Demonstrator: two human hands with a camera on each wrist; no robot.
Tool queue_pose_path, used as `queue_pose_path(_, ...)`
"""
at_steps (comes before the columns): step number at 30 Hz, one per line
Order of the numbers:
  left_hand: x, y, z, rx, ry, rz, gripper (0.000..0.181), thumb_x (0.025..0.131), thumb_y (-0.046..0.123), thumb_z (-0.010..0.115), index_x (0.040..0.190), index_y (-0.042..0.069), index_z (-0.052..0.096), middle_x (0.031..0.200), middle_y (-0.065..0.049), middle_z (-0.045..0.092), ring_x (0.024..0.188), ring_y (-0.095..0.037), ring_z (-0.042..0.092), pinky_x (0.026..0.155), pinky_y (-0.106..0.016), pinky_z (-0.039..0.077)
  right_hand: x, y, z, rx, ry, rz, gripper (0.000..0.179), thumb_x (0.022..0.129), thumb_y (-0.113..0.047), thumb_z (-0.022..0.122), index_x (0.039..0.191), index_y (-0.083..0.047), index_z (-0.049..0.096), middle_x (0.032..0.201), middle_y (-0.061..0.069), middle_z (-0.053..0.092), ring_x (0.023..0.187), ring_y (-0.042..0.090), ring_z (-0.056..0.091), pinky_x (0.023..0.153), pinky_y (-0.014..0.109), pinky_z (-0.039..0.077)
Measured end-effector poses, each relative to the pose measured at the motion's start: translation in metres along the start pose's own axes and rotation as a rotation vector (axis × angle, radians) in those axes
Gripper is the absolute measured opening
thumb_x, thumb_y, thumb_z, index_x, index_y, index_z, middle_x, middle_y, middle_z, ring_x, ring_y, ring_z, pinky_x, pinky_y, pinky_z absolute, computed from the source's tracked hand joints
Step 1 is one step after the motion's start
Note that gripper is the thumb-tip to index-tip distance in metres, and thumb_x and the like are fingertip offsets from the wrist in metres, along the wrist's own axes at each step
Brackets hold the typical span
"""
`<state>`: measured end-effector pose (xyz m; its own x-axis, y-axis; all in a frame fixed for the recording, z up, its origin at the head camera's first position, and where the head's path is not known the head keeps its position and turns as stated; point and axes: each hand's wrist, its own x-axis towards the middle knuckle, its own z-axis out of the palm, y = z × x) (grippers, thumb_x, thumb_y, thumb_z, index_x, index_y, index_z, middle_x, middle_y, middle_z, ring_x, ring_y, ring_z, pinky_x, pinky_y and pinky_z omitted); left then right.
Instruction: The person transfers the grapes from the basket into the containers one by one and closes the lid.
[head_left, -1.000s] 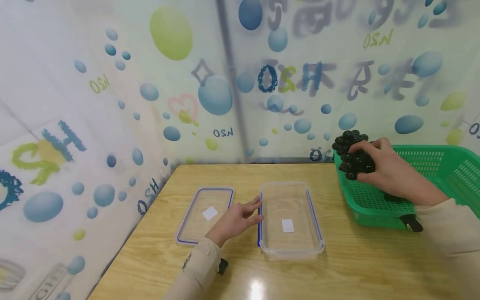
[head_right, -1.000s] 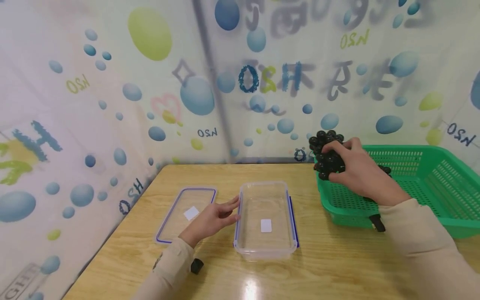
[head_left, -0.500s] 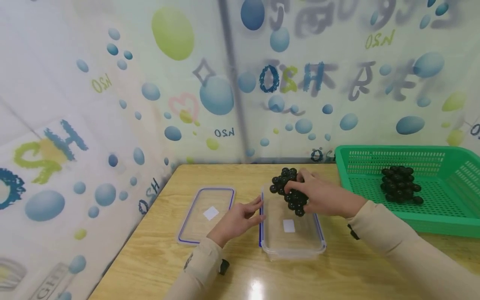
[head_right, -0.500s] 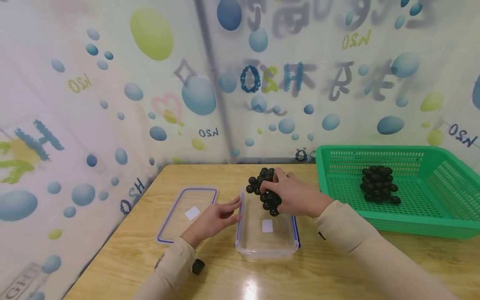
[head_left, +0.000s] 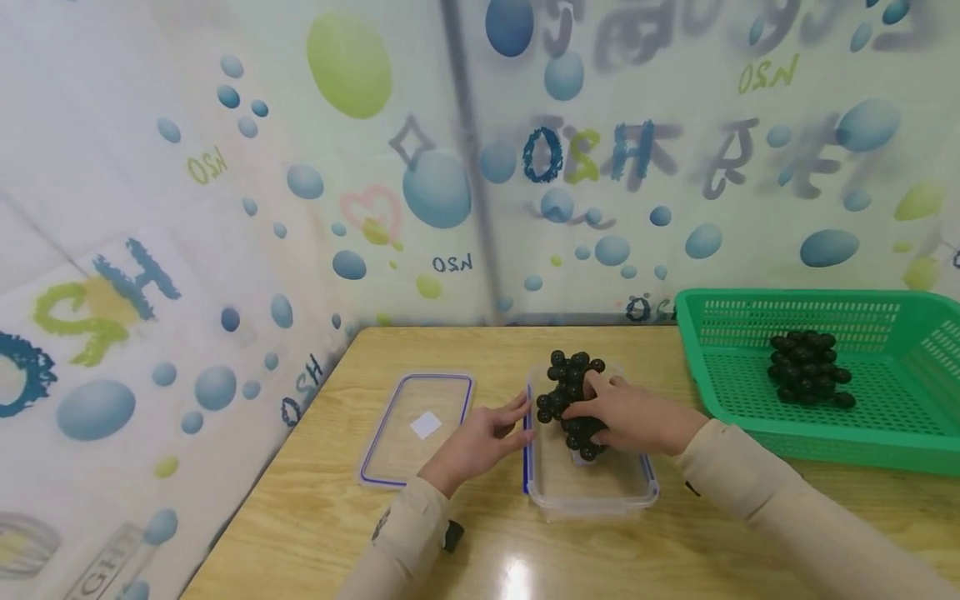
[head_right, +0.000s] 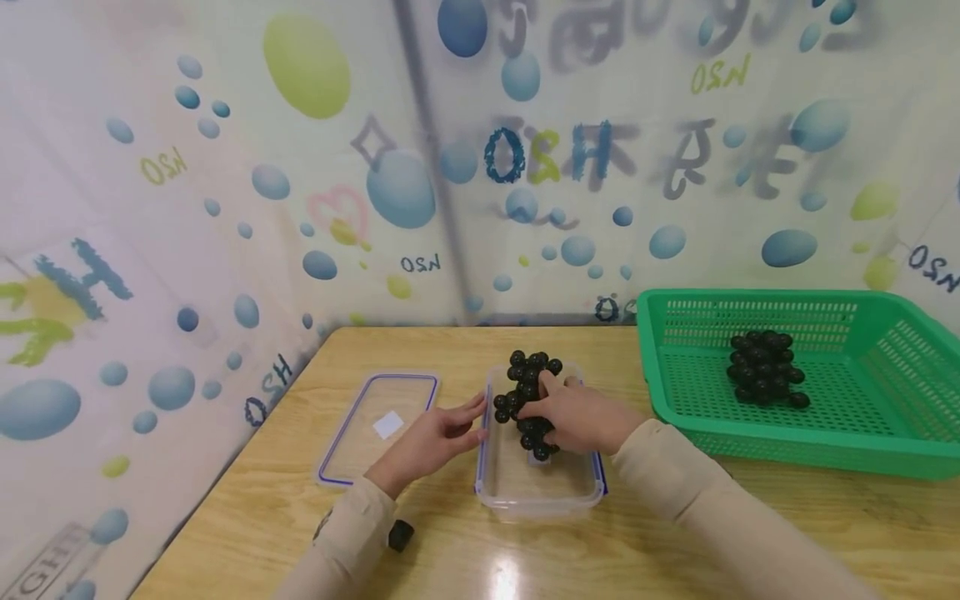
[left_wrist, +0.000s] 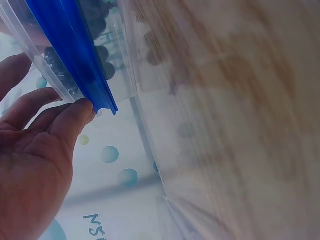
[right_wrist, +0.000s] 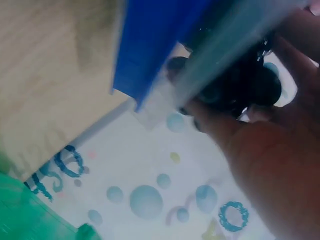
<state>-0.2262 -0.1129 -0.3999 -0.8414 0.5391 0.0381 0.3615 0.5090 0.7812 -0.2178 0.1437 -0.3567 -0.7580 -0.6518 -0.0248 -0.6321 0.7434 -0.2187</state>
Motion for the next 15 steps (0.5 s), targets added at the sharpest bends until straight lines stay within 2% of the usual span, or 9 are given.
queue_pose_path(4, -0.001, 0.0, 0.003, -0.007, -0.014, -0.017, 0.053, 0.098, 0.027, 0.063, 0.144, 0.006, 0.046, 0.153, -0.002, 0.033, 0.135, -0.022, 0.038, 0.106, -0.035, 0.039, -0.002, 0.002, 0.01, 0.055, -0.013, 0.007, 0.046, 0.093, -0.015, 0.071, 0.137, -0.02, 0.06, 0.112, 0.008, 0.044, 0.067, 0.012, 0.05, 0.061, 0.03, 0.048)
queue_pose_path(8, -0.001, 0.0, 0.001, -0.012, -0.017, -0.016, 0.052, 0.099, 0.024, 0.063, 0.144, 0.006, 0.045, 0.154, -0.001, 0.032, 0.134, -0.022, 0.04, 0.105, -0.034, 0.04, -0.002, 0.004, 0.014, 0.063, 0.085, 0.02, 0.06, 0.09, -0.017, 0.074, 0.145, -0.018, 0.05, 0.123, 0.014, 0.04, 0.06, 0.01, 0.048, 0.056, 0.025, 0.047)
queue_pose_path(12, 0.001, 0.001, -0.001, -0.017, -0.012, -0.007, 0.052, 0.099, 0.023, 0.063, 0.144, 0.006, 0.046, 0.154, 0.0, 0.032, 0.135, -0.022, 0.038, 0.107, -0.035, 0.038, 0.0, 0.006, 0.015, -0.008, 0.209, 0.033, 0.072, 0.084, -0.024, 0.081, 0.147, -0.017, 0.047, 0.13, 0.016, 0.037, 0.087, 0.022, 0.055, 0.072, 0.035, 0.054)
queue_pose_path(15, 0.001, 0.001, -0.001, -0.015, -0.014, -0.014, 0.052, 0.099, 0.023, 0.063, 0.144, 0.006, 0.046, 0.154, 0.0, 0.032, 0.136, -0.022, 0.036, 0.108, -0.035, 0.037, 0.0, 0.007, 0.016, -0.056, 0.231, 0.043, 0.068, 0.083, -0.03, 0.082, 0.143, -0.018, 0.053, 0.139, 0.017, 0.035, 0.11, 0.037, 0.047, 0.084, 0.049, 0.052)
